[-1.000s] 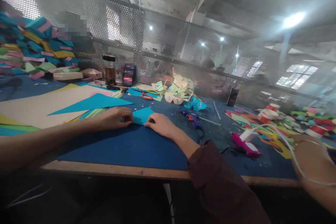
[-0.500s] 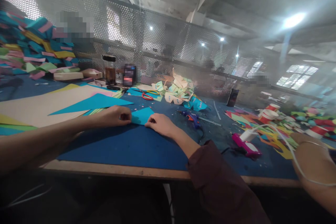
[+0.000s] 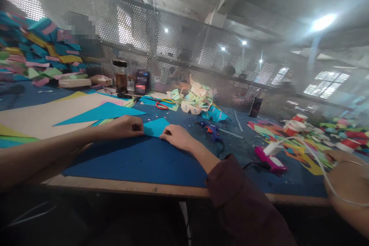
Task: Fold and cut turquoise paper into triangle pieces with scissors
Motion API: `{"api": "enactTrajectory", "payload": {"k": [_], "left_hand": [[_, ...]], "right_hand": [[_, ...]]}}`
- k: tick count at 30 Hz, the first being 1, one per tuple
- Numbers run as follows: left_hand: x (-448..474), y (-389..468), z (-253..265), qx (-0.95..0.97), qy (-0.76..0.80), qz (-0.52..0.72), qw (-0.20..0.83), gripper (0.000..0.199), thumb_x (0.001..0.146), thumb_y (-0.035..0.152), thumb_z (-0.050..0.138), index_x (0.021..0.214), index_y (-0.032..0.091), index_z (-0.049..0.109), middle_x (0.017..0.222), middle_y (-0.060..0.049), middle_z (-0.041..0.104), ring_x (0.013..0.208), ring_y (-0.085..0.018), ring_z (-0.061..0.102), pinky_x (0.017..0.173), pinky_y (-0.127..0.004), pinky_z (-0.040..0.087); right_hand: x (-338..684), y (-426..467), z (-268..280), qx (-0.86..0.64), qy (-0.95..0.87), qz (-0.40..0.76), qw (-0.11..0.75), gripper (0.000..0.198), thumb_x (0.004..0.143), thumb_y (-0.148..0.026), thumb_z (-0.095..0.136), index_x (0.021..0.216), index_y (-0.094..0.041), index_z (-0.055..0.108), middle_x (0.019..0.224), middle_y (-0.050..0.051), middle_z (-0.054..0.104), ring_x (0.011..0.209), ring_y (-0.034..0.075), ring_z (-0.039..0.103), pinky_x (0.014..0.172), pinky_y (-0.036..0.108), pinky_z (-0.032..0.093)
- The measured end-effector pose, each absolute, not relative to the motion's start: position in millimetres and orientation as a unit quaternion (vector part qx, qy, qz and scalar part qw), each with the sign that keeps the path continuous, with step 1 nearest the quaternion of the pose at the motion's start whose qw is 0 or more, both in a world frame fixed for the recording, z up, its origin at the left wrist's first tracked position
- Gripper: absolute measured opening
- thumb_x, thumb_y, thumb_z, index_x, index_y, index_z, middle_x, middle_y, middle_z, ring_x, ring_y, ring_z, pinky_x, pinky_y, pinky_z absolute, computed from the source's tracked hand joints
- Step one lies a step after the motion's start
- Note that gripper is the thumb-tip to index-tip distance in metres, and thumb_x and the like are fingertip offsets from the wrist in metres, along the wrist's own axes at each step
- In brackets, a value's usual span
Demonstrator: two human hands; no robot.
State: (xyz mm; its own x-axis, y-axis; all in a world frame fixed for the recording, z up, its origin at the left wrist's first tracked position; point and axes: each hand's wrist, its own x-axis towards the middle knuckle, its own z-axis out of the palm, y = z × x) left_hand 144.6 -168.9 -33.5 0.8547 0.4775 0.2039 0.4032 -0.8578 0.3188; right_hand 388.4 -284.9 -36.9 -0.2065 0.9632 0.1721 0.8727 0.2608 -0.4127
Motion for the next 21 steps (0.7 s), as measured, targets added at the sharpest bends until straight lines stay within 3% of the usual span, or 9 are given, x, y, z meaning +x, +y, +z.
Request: {"api": "enactTrajectory", "payload": {"k": [7,21], "left_hand": [[143.6,-166.8,-34.9,0.954,0.234,0.14,0.121,0.025,0.088,0.039,0.061,0.079,0.016,0.066,0.075,-0.002,0.065,0.066,-0.014,0.055,0.06,-0.026,0.034],[144.2,-160.3,-30.4,0.95,0.249,0.112,0.153,0.033,0.083,0.049,0.062,0.073,0.017,0.065,0.071,-0.001,0.064,0.064,-0.016,0.054,0.06,-0.027,0.034]], "right_hand": [[387.8,-286.0,-36.4,-0.601,-0.764,0.114,0.204,0.019,0.092,-0.034,0.068,0.086,-0.016,0.071,0.092,0.005,0.071,0.081,0.016,0.062,0.07,0.026,0.038],[388.0,-286.5,-33.3,-0.61,-0.763,0.113,0.182,0.021,0.092,-0.036,0.066,0.086,-0.017,0.071,0.093,0.005,0.072,0.082,0.017,0.063,0.069,0.025,0.038]]}}
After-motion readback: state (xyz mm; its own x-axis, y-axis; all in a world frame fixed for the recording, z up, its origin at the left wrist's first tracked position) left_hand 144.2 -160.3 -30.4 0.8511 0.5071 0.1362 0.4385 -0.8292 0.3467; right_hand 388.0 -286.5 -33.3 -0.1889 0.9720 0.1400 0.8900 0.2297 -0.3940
